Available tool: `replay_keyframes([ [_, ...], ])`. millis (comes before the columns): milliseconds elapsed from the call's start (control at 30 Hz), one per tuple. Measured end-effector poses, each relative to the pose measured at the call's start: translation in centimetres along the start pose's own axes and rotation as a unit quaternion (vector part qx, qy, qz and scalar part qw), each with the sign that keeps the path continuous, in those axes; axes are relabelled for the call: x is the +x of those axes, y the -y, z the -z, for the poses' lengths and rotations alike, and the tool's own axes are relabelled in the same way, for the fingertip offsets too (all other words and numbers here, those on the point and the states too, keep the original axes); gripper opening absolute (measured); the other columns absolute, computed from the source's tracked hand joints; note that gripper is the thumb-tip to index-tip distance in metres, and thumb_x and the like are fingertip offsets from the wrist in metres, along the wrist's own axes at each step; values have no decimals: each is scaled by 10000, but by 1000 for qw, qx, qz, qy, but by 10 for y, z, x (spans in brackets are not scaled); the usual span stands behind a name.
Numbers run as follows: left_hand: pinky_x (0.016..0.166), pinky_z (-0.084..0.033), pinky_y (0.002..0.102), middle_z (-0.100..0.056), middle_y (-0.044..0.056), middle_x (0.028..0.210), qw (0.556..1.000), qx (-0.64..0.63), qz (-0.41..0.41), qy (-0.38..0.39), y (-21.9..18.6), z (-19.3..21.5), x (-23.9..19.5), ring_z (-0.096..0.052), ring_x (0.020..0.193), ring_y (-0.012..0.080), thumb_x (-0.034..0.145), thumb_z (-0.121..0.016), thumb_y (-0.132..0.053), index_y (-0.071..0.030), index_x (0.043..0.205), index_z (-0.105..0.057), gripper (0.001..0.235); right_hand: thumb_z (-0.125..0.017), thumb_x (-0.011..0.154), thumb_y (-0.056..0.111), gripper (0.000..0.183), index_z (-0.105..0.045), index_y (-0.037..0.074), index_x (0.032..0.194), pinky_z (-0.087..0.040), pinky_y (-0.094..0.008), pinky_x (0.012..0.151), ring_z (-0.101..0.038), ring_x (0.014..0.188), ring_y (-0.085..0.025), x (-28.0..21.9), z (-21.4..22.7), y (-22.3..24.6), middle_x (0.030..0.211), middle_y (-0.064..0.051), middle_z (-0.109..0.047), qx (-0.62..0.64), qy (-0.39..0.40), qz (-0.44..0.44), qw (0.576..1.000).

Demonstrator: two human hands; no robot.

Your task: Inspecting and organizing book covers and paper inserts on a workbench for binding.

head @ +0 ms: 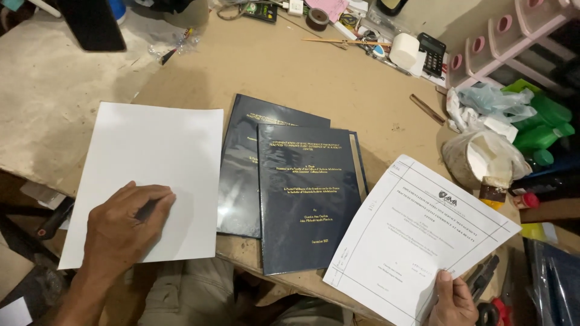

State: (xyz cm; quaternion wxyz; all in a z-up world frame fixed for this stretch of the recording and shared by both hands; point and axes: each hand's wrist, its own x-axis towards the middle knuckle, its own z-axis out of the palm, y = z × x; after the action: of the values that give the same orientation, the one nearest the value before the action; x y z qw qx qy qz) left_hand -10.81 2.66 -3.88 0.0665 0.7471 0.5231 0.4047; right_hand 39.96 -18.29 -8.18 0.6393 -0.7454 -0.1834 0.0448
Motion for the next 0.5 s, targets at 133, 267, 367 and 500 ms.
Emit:
replay_keyframes([
  [133,1103,-559,473,-788,22,967,999,-30,18,-12,-5,0,2,-730,856,141,890,-814,-147,-56,957,-799,115,-756,1091,311,263,-680,77,995,-519,-188,752,-580,844,-39,3,7,-6,943,45,-664,-46,-1,-9,999],
  [267,1120,-553,475,-787,22,929,997,-70,39,-13,-9,5,3,-734,808,136,864,-832,-165,-56,926,-800,130,-718,1148,393,318,-680,101,1026,-408,-193,695,-512,797,-36,3,14,-4,864,60,-617,-126,23,-21,992],
  [367,1124,-555,472,-770,31,856,995,-88,38,-31,-12,5,2,-699,729,112,829,-866,-103,-26,847,-778,118,-696,1147,273,226,-686,48,1131,-577,-262,994,-649,1041,-113,14,15,-24,1075,-8,-694,-32,42,20,998],
  [500,1138,-563,469,-724,5,768,990,-106,69,-54,-18,6,3,-583,579,90,842,-865,-76,-5,786,-723,169,-720,1131,353,287,-700,68,1153,-560,-221,916,-647,982,-103,7,13,-12,1053,-10,-704,-79,30,6,996],
])
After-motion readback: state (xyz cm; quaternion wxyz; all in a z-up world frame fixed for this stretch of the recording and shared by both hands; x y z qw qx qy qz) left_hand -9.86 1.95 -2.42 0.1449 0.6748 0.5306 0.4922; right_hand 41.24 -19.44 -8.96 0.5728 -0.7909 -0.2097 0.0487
